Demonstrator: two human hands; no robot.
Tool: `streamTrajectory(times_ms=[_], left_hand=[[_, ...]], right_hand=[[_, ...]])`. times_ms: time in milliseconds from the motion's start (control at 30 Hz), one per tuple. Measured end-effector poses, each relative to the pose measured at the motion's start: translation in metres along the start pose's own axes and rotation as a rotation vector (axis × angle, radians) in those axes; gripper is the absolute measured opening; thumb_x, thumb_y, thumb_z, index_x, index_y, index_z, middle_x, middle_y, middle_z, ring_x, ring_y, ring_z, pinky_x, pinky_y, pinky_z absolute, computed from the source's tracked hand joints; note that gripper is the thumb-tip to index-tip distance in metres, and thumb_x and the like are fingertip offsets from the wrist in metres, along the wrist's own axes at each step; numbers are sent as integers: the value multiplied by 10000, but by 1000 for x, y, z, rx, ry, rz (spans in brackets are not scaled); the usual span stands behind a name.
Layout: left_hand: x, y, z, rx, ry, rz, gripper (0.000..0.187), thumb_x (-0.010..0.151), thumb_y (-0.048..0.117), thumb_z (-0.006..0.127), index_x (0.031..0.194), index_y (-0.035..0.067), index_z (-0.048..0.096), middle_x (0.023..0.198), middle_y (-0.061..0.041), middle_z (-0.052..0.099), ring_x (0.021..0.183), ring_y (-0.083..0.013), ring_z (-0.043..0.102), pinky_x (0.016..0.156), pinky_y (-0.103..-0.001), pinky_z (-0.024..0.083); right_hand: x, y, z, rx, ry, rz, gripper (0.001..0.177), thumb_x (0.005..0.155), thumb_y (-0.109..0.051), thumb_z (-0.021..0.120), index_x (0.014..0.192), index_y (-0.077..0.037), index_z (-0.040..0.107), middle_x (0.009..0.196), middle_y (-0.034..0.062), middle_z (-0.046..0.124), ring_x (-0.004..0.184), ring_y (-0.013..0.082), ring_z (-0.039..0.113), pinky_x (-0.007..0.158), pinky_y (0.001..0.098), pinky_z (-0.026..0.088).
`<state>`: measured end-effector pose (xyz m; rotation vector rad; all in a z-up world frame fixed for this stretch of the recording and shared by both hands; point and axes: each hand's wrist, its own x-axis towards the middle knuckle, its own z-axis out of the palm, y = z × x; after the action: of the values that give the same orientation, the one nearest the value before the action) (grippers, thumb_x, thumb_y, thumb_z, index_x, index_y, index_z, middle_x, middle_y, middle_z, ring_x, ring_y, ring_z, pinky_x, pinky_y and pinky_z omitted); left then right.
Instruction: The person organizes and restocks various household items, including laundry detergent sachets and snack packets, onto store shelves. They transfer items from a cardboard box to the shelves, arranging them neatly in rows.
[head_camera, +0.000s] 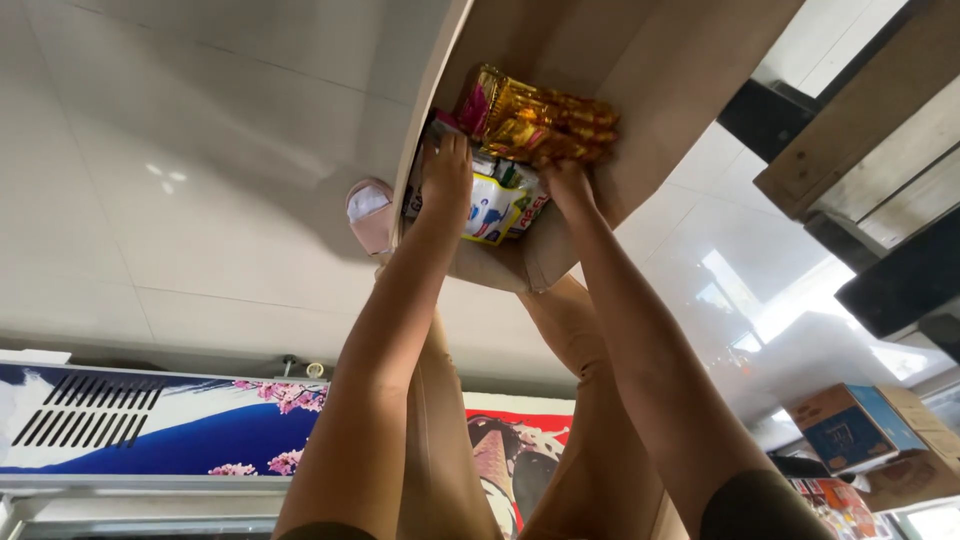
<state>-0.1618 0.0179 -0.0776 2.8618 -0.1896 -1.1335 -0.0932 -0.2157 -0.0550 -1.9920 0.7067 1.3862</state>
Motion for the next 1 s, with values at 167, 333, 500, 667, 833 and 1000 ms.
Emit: streamTrajectory(times_ms=[167,333,500,667,833,1000], left_hand=[[0,-15,10,-28,25,24,429,982,280,583,1369,98,613,1453,-70,496,1361,-283,412,1133,-519,321],[-16,-30,-74,41,-80,54,871,668,432,752,1426,98,479,1474,-110,422,1414,-303,333,1189,-512,218],[-21,-24,-50,12,-218,62,949,686,351,802,1508,104,395,1473,-100,384,1364,-306,332,1113,-490,286],[-46,-18,-63,56,-164,87,718,827,297,690,1481,141,437,1433,-69,404,1344,-295,347,1123,-538,299],[-59,-20,-48,99,1,109,569,884,300,622,1416,136,503,1352,-66,456,1306,-282,400,1141,-539,315],[-45,-16,-38,37,69,19,462,910,266,583,1361,170,551,1269,-66,509,1256,-271,454,1161,-539,320]], right_hand=[[21,15,-1,-328,36,-380,294,920,-274,675,1138,-81,722,1064,120,698,1003,321,667,900,459,540],[-5,16,23,-688,-7,-686,648,693,-168,854,1287,-95,606,1357,187,512,1264,406,482,1050,492,450],[-18,13,43,-832,36,-626,963,657,-50,830,1525,-149,424,1498,161,428,1379,397,400,1129,505,400],[-20,-4,45,-805,52,-513,1073,632,-156,897,1547,-182,336,1510,156,352,1398,431,313,1150,541,342],[-19,-31,31,-839,31,-362,1151,600,-172,900,1569,-227,282,1568,136,283,1421,415,285,1147,506,334],[31,21,45,-979,66,-596,960,742,-214,847,1556,-129,346,1536,159,395,1437,340,373,1181,479,371]])
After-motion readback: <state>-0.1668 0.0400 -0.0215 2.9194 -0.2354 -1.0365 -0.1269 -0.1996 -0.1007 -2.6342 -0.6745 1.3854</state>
